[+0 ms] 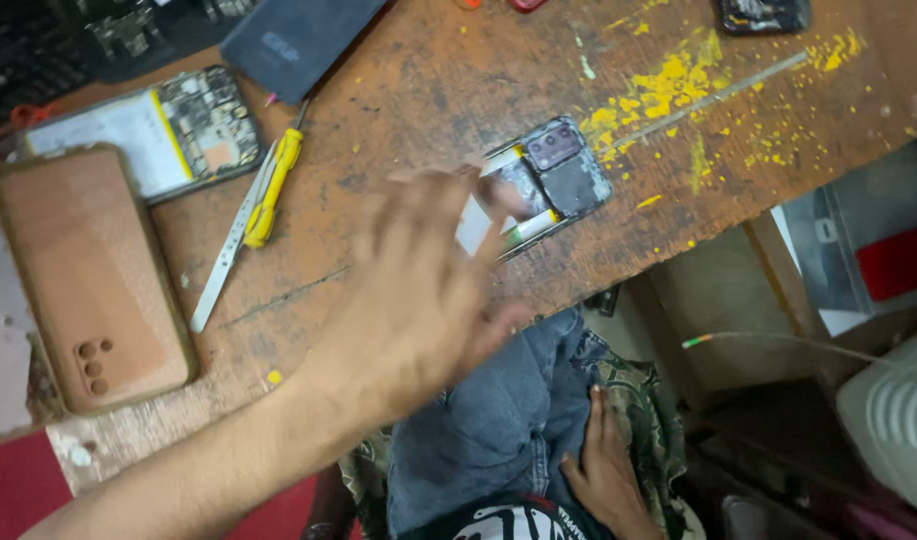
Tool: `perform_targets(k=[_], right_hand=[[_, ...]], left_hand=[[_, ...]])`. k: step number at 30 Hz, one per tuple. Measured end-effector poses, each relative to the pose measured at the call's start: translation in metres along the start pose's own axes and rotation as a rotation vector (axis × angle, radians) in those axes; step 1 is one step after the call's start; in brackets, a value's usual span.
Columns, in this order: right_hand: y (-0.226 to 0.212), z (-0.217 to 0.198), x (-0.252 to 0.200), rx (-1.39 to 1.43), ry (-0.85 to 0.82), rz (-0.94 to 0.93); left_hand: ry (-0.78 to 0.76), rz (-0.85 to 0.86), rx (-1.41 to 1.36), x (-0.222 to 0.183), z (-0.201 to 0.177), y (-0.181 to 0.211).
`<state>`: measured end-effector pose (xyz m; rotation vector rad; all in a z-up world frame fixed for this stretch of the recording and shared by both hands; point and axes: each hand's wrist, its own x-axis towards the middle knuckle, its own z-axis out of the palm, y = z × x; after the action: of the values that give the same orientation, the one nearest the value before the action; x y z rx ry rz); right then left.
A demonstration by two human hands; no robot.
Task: The person uses a yellow screwdriver to pry and remove the back cover of a disassembled smartphone. They carefully work around the edges of the device to separate the casing from the internal components, including the battery and motherboard.
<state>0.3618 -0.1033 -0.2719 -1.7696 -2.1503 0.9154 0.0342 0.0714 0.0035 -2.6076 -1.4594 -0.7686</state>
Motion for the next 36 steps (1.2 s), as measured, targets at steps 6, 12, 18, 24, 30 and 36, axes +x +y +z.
perform_targets(k=[6, 12, 18, 24, 30, 36], right_hand=[[0.034, 0.003, 0.03, 0.204, 0.056, -0.029], [0.056, 0.015, 0.076, 0.337, 0.107, 0.068], [0.071, -0.015, 0.069, -0.678, 0.098, 0.205], [0.136, -0.014, 0.091, -0.271, -0.451, 0.965], [0.141, -0.002, 0.137, -0.166, -0.4, 0.952], [0.118, -0.041, 0.21, -0.148, -0.341, 0.877]], left_hand=[[0.159, 0.56, 0.064, -0.063, 0.01, 0.055], [-0.199, -0.292, -0.578, -0.168, 0.132, 0.053], [-0.307, -0.955, -0.408, -0.284, 0.167, 0.028], [-0.835, -1.506, 0.03, -0.279, 0.202, 0.03], [-0.877, -1.637, -0.239, -0.27, 0.2, 0.026], [-0.757, -1.705, -0.374, -0.24, 0.207, 0.005]])
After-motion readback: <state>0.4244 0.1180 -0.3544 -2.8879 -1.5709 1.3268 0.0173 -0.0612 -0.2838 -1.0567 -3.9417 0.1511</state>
